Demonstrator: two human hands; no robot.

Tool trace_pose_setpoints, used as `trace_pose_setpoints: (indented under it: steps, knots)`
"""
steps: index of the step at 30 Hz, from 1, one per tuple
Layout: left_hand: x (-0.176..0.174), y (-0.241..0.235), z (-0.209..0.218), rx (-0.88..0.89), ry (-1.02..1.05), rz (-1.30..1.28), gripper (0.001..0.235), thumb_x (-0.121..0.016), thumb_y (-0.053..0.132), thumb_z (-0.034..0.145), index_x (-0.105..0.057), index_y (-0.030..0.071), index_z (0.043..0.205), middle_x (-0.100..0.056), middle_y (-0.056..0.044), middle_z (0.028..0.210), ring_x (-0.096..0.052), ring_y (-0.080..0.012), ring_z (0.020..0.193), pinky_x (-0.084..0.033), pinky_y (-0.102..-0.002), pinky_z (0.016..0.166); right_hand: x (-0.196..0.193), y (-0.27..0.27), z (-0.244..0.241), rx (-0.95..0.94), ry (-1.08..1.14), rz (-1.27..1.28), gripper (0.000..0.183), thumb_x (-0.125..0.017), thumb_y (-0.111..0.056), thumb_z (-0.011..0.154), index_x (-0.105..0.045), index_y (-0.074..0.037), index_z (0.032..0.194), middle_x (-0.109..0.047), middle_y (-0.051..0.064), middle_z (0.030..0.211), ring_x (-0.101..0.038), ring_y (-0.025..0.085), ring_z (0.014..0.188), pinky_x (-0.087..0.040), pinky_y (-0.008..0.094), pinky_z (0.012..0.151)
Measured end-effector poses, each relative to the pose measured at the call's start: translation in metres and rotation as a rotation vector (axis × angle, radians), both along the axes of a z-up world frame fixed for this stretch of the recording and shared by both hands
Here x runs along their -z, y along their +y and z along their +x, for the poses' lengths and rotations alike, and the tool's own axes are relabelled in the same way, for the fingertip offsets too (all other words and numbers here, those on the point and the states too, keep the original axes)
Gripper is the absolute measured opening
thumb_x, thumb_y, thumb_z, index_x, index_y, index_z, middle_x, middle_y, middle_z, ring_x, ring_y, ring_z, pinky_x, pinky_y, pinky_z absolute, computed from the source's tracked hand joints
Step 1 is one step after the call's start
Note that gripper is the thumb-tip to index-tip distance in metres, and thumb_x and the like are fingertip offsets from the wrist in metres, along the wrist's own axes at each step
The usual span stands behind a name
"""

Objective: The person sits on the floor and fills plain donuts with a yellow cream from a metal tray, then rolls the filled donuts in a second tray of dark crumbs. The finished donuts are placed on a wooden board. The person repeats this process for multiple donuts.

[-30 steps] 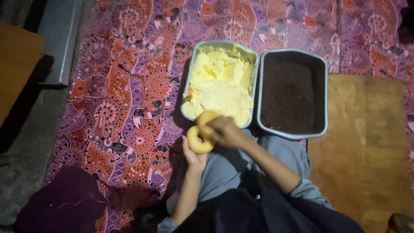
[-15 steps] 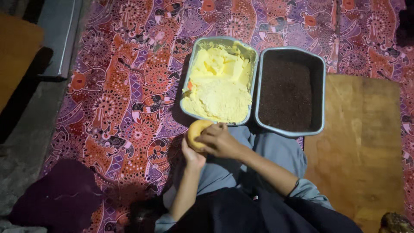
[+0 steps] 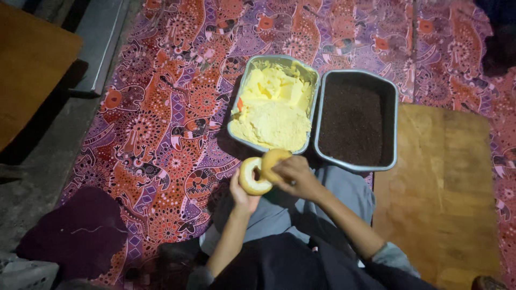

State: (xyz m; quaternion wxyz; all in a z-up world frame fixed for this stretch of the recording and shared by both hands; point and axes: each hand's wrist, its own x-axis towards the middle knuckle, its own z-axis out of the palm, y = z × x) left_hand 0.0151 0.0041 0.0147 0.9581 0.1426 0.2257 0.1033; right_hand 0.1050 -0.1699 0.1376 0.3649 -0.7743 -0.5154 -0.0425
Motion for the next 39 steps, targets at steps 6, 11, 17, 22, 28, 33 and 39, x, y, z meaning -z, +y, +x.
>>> trace_pose_setpoints:
  steps: [6, 11, 17, 22, 28, 33, 39]
  knots:
    - [-0.011, -0.035, 0.004, 0.154, 0.018, 0.218, 0.061, -0.038, 0.049, 0.104, -0.056, 0.003, 0.14, -0.061, -0.015, 0.14, -0.057, -0.029, 0.131, -0.045, -0.047, 0.112, 0.018, -0.042, -0.045, 0.065, 0.111, 0.09, 0.048, -0.083, -0.028, 0.079, -0.064, -0.009, 0.119, -0.06, 0.014, 0.121, -0.058, 0.035, 0.113, -0.049, 0.043, 0.095]
    - [-0.045, -0.05, -0.01, -0.039, -0.35, 1.493, 0.053, -0.043, 0.038, 0.11, -0.052, -0.001, 0.144, -0.055, -0.018, 0.149, -0.054, -0.0293, 0.141, -0.04, -0.043, 0.119, 0.039, -0.048, -0.053, 0.34, 1.3, 0.486, 0.041, -0.079, -0.024, 0.09, -0.057, -0.01, 0.122, -0.063, 0.004, 0.112, -0.064, 0.022, 0.099, -0.057, 0.042, 0.08]
    - [-0.047, -0.065, -0.004, 0.239, -0.259, 0.615, 0.058, -0.044, 0.038, 0.107, -0.05, -0.001, 0.149, -0.058, -0.016, 0.145, -0.055, -0.0273, 0.134, -0.04, -0.043, 0.115, 0.015, -0.063, -0.063, 0.353, 0.072, 0.169, 0.046, -0.079, -0.034, 0.081, -0.062, -0.013, 0.118, -0.064, 0.004, 0.103, -0.067, 0.025, 0.094, -0.052, 0.042, 0.08]
    - [-0.033, -0.055, -0.002, 0.345, -0.174, 0.192, 0.061, -0.04, 0.045, 0.106, -0.047, 0.002, 0.148, -0.057, -0.015, 0.145, -0.054, -0.027, 0.135, -0.041, -0.046, 0.115, -0.01, -0.076, -0.029, 0.607, 0.217, -0.053, 0.05, -0.085, -0.034, 0.081, -0.069, -0.009, 0.122, -0.067, 0.009, 0.097, -0.064, 0.029, 0.089, -0.05, 0.043, 0.083]
    - [-0.028, -0.046, 0.045, 0.301, -0.092, 0.177, 0.06, -0.041, 0.046, 0.105, -0.05, 0.002, 0.146, -0.059, -0.018, 0.142, -0.056, -0.0315, 0.132, -0.043, -0.048, 0.113, 0.013, -0.069, -0.016, 0.168, -0.131, -0.144, 0.069, -0.087, -0.028, 0.064, -0.068, -0.009, 0.128, -0.066, 0.016, 0.113, -0.063, 0.037, 0.108, -0.045, 0.05, 0.095]
    - [0.0, -0.035, 0.044, 0.185, -0.089, 0.075, 0.062, -0.042, 0.047, 0.104, -0.051, 0.001, 0.145, -0.06, -0.015, 0.142, -0.057, -0.0284, 0.132, -0.044, -0.048, 0.114, 0.085, -0.135, 0.122, 0.721, 0.428, 0.141, 0.06, -0.088, -0.018, 0.078, -0.065, -0.003, 0.131, -0.061, 0.015, 0.142, -0.062, 0.027, 0.125, -0.054, 0.042, 0.103]
    - [0.062, -0.098, 0.018, 0.406, 0.021, 0.085, 0.057, -0.048, 0.042, 0.103, -0.056, -0.001, 0.139, -0.063, -0.016, 0.137, -0.061, -0.0292, 0.127, -0.046, -0.048, 0.11, 0.155, -0.162, 0.205, 1.042, 0.806, 0.158, 0.05, -0.082, -0.016, 0.077, -0.068, -0.015, 0.125, -0.069, 0.011, 0.123, -0.068, 0.022, 0.11, -0.056, 0.037, 0.093]
